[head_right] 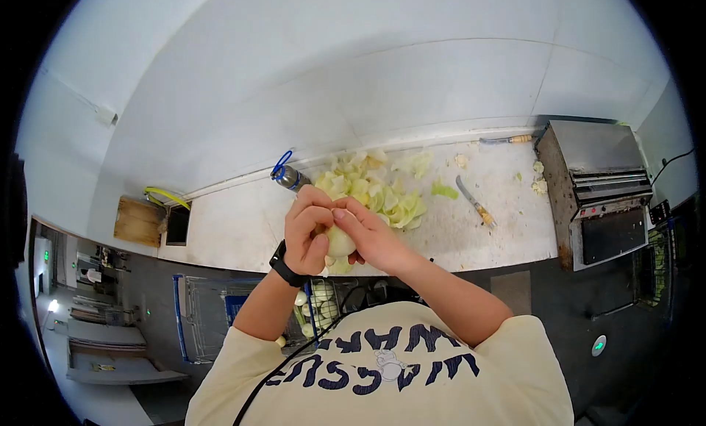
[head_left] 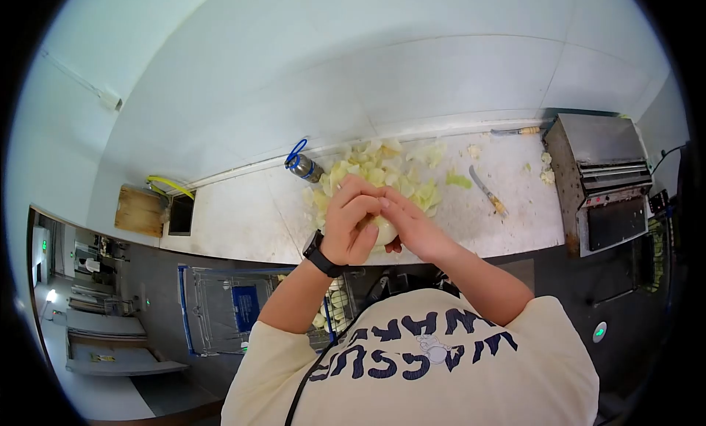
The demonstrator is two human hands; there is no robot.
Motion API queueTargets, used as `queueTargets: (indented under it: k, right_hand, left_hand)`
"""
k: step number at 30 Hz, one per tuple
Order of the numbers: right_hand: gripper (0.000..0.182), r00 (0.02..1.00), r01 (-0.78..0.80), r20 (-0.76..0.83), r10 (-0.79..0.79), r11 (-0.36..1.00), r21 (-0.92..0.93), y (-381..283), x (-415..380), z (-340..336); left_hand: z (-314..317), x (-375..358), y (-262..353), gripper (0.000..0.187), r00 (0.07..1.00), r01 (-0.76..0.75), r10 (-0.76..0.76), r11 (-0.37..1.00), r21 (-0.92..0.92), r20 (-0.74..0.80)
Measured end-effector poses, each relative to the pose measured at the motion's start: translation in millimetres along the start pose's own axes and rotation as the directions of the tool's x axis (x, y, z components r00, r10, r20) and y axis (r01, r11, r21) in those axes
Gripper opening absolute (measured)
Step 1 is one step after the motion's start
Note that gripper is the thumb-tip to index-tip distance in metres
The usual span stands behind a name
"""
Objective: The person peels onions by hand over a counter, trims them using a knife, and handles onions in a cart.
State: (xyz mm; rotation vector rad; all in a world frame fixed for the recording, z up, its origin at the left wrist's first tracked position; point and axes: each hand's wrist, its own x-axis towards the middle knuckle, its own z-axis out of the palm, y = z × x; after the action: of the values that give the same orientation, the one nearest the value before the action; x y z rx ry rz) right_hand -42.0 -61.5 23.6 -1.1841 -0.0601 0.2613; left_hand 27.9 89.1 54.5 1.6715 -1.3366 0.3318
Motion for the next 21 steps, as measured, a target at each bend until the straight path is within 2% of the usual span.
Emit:
queueTargets:
  k: [5,8,14,21]
  right_hand:
    - [0.033,0.997,0.059,-0.050,-0.061,0.997,-0.042,-2.5,-4.2,-7.4]
    - [0.032,0.997,0.053,-0.053,-0.055,0.998,-0.036,-2.2,-2.5,-12.9]
    - [0.030,0.997,0.034,-0.067,-0.033,0.999,0.013,-2.9,-4.3,-15.4]
    - [0.031,0.999,0.020,-0.039,-0.016,0.996,0.085,7.7,4.3,-17.0]
  left_hand:
    - [11.1,10.4,3.4,0.038,0.999,0.034,-0.035,0.998,0.044,0.018]
    - [15.0,13.4,0.5,0.021,0.999,0.021,-0.023,0.998,0.052,0.036]
    - [16.3,20.5,1.2,0.014,0.996,-0.001,-0.006,0.997,0.074,0.093]
    - [18.0,17.1,4.0,0.015,0.997,0.011,-0.020,0.992,0.125,0.072]
